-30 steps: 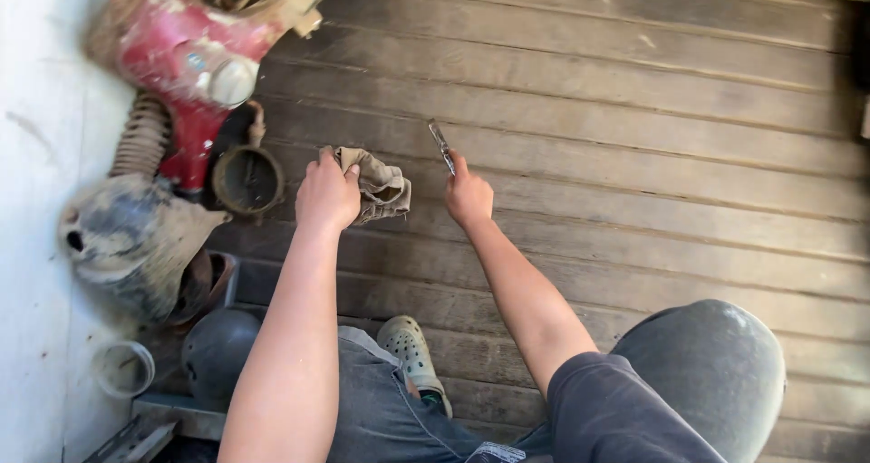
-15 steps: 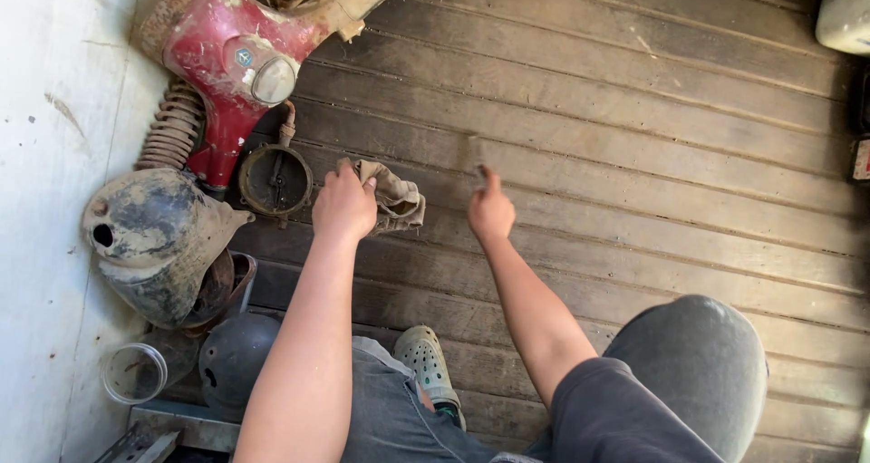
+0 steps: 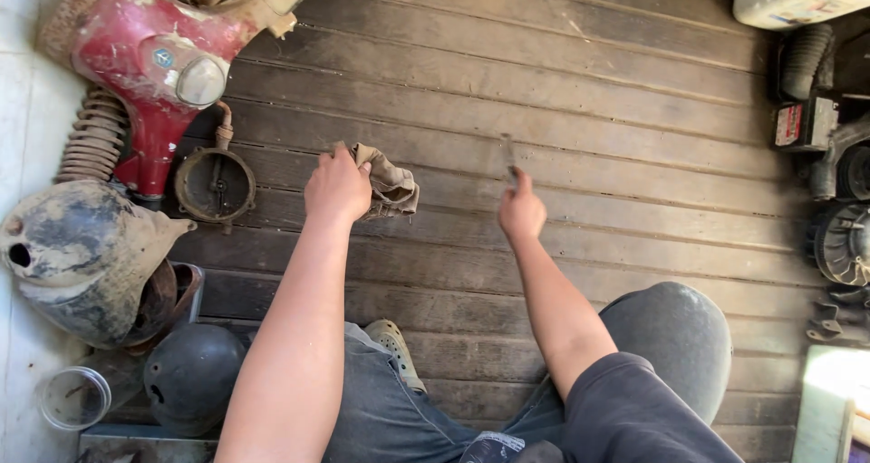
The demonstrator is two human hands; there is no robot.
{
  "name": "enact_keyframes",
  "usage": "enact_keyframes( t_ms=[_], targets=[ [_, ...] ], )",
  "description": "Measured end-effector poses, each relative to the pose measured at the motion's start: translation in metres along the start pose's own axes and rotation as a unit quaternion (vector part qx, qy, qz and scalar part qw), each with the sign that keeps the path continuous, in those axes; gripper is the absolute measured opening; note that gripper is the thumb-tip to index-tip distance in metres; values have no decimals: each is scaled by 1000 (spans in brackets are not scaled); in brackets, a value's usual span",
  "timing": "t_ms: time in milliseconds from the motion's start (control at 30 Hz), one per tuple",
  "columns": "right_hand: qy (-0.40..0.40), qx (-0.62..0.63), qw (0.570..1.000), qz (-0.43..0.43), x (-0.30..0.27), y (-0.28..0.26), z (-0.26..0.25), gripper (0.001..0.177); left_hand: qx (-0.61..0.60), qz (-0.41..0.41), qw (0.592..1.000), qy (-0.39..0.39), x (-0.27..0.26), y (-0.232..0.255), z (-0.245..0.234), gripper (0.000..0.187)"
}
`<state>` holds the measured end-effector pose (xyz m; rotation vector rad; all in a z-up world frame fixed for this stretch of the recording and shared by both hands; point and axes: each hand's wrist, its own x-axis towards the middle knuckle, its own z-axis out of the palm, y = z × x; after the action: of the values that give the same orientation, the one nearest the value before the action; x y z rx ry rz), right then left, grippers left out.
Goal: The person wipes a wooden floor with a cloth and then uses a metal scraper to remove debris from the gaps between floorboards. The person moves across the floor, alternating between wiping and scraping motions.
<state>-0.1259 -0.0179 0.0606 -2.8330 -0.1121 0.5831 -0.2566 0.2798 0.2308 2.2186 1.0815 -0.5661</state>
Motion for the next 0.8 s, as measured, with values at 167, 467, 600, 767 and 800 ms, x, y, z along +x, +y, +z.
enact_keyframes(
  t_ms=[167,467,600,767,800],
  targets=[
    [-58,26,991,-117,-13,-39,32,44,31,3,999,-10,-2,21,17,52],
    [77,46,991,98,36,100,-4,41,23,35,997,-63,-20,70,8,57],
    [83,85,989,83,-18,41,15,43,37,14,998,-53,-10,40,1,59],
    [-54,72,985,-145,-96,-60,75,44,70,-7,997,-36,-34,22,-12,60],
    [-52,78,985,-142,-101,-66,85,44,77,-4,996,-34,-40,16,-11,60]
  ],
)
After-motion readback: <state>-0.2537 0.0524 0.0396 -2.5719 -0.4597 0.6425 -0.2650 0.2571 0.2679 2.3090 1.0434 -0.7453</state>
